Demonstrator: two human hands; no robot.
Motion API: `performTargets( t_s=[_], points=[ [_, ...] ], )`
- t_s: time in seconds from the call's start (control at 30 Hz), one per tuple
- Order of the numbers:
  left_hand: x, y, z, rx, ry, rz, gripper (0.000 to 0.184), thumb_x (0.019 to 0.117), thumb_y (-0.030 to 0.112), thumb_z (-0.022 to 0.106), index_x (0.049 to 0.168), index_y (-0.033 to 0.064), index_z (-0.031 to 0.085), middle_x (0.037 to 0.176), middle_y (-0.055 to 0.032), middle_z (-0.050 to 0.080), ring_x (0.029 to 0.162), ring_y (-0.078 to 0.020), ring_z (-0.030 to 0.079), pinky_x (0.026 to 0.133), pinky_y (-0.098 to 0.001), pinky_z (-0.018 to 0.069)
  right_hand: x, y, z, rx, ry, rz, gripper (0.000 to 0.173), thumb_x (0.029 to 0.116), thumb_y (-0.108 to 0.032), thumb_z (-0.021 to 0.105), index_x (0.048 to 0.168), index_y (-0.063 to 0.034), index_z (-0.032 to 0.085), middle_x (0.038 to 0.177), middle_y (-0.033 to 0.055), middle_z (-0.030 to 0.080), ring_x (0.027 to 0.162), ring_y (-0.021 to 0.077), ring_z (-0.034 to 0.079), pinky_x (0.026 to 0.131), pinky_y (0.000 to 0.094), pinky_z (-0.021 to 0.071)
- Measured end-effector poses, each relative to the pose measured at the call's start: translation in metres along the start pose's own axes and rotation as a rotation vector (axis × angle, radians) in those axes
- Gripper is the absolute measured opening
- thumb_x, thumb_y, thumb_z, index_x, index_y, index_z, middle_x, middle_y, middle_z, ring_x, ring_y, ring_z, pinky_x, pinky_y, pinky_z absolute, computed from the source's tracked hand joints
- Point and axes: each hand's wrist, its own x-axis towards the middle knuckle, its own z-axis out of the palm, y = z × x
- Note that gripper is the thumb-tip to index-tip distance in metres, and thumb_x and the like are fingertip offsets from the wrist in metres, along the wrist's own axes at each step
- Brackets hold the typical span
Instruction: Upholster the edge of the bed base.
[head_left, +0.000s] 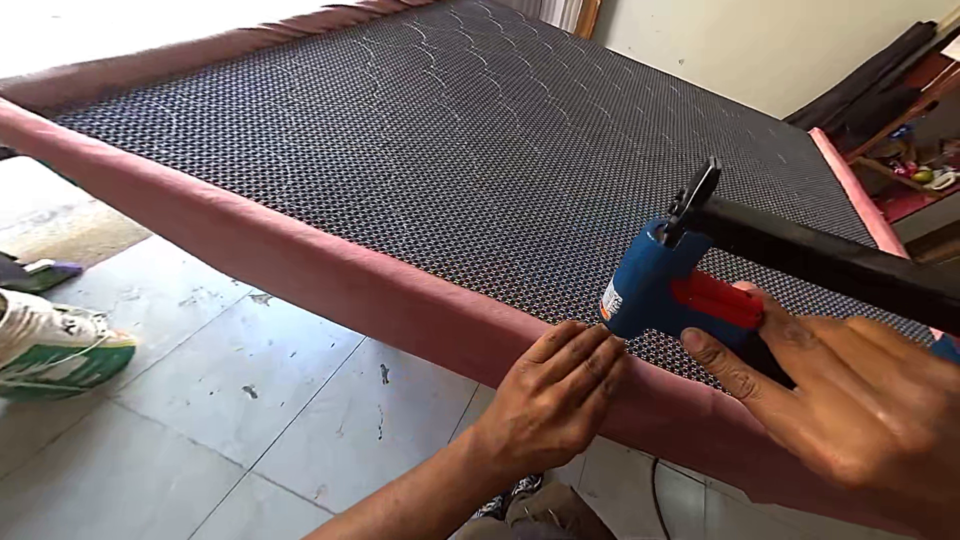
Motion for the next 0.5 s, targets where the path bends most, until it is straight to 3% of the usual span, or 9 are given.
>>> performTargets(
  t_s=[0.1, 0.23, 0.33, 0.43, 0.5],
  points=[
    [-0.011, -0.013, -0.006, 0.070, 0.064, -0.038, 0.023, 0.1019, 0.024, 0.064, 0.118, 0.0095, 0.072, 0.125, -0.0077, 0.073, 0.123, -0.0232, 0.066, 0.109, -0.0444, 0.0499, -0.011, 0.007, 0.000, 0.018, -0.028, 0.010, 0.048, 0.1042, -0.009, 0.042, 0.151, -0.0179, 0.051, 0.119, 0.0327, 0.063, 0.065, 0.0364, 0.057, 0.052, 0.0449, 0.0400],
    [-0.015, -0.025, -0.010, 0.101, 0.069, 0.010, 0.024, 0.1001, 0.025, 0.066, 0.117, 0.0097, 0.074, 0.126, -0.0066, 0.073, 0.124, -0.0226, 0.065, 0.108, -0.0447, 0.0485, -0.021, 0.009, -0.003, 0.059, -0.097, 0.035, 0.049, 0.1043, -0.008, 0.044, 0.151, -0.0195, 0.050, 0.120, 0.0335, 0.062, 0.069, 0.0388, 0.060, 0.054, 0.0468, 0.0429],
    [-0.018, -0.034, -0.015, 0.130, 0.129, 0.007, 0.033, 0.0937, 0.034, 0.075, 0.114, 0.0087, 0.074, 0.123, -0.0079, 0.074, 0.120, -0.0231, 0.068, 0.106, -0.0441, 0.0518, -0.018, 0.009, -0.007, 0.073, -0.117, 0.056, 0.047, 0.1050, -0.011, 0.048, 0.150, -0.0213, 0.051, 0.119, 0.0322, 0.063, 0.072, 0.0401, 0.062, 0.057, 0.0478, 0.0452],
    [-0.023, -0.038, -0.019, 0.199, 0.162, -0.035, 0.040, 0.0888, 0.040, 0.080, 0.111, 0.0072, 0.073, 0.120, -0.0093, 0.075, 0.118, -0.0237, 0.069, 0.107, -0.0445, 0.0523, -0.013, -0.006, 0.012, 0.054, -0.025, 0.038, 0.044, 0.1042, -0.011, 0.048, 0.147, -0.0162, 0.053, 0.120, 0.0281, 0.064, 0.078, 0.0385, 0.063, 0.061, 0.0476, 0.0464],
    [-0.024, -0.036, -0.021, 0.223, 0.173, -0.052, 0.040, 0.0873, 0.041, 0.081, 0.107, 0.0063, 0.073, 0.117, -0.0109, 0.075, 0.116, -0.0250, 0.070, 0.107, -0.0461, 0.0532, -0.015, -0.016, 0.037, 0.062, 0.060, -0.045, 0.043, 0.1033, -0.004, 0.043, 0.143, -0.0102, 0.057, 0.108, 0.0263, 0.066, 0.074, 0.0366, 0.061, 0.059, 0.0462, 0.0452]
  ],
)
